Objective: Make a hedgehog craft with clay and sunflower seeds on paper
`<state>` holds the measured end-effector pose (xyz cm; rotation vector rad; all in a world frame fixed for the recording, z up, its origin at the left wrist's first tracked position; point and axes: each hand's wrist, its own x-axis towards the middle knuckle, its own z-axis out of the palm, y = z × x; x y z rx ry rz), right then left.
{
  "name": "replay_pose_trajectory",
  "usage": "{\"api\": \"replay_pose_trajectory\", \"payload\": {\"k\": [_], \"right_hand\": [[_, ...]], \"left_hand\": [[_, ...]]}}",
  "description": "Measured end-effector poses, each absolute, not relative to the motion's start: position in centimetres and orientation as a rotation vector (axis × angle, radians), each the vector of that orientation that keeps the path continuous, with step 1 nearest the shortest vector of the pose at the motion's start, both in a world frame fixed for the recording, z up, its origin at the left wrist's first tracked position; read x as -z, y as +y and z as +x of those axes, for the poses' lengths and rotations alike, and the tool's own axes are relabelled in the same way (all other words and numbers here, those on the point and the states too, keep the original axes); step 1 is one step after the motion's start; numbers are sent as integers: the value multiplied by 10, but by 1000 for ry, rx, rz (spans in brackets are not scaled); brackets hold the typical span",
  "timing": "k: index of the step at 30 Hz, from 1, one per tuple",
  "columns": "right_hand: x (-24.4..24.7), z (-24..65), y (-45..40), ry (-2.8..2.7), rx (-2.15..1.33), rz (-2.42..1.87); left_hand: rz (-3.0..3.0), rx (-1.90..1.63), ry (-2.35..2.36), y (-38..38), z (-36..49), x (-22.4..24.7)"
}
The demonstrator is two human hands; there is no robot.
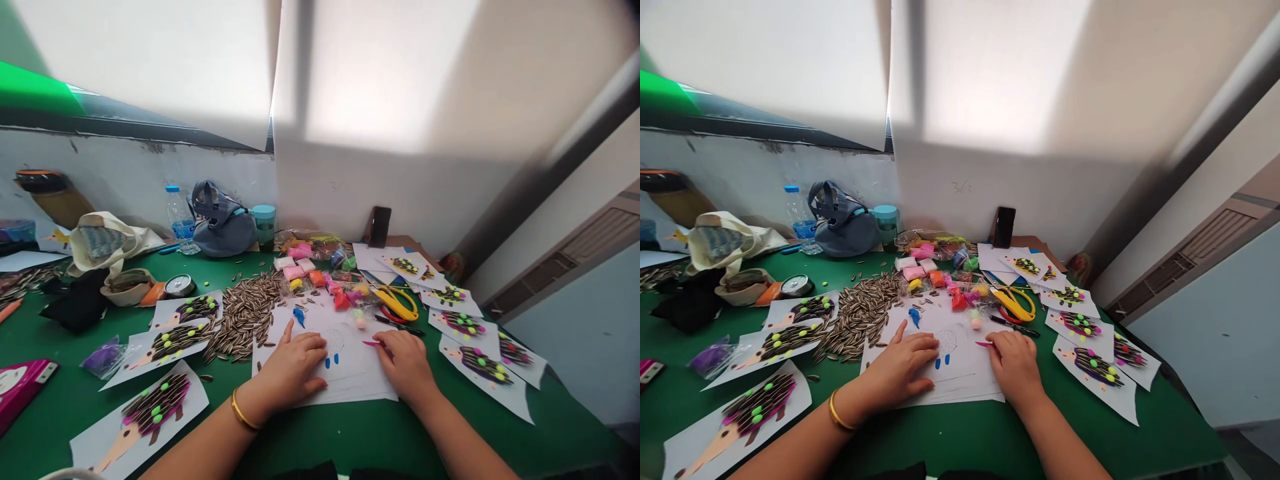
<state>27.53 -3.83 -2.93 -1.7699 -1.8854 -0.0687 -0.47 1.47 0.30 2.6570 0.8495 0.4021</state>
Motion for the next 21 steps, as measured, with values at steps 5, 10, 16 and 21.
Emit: {"api": "replay_pose_trajectory", "payload": {"k": [5,10,16,21], "right_hand": [[35,266,-40,-1957,61,-1577],[36,262,-40,-1957,61,-1692],[32,265,-40,-1909,142,-1742],[20,256,-32,-1955,177,-1661]], "left_hand": [[2670,-360,898,16,-6,1],[2686,-365,959,15,-8,2],[2704,-402,1006,14,-6,1],[2693,-460,1038,11,-5,-2]]}}
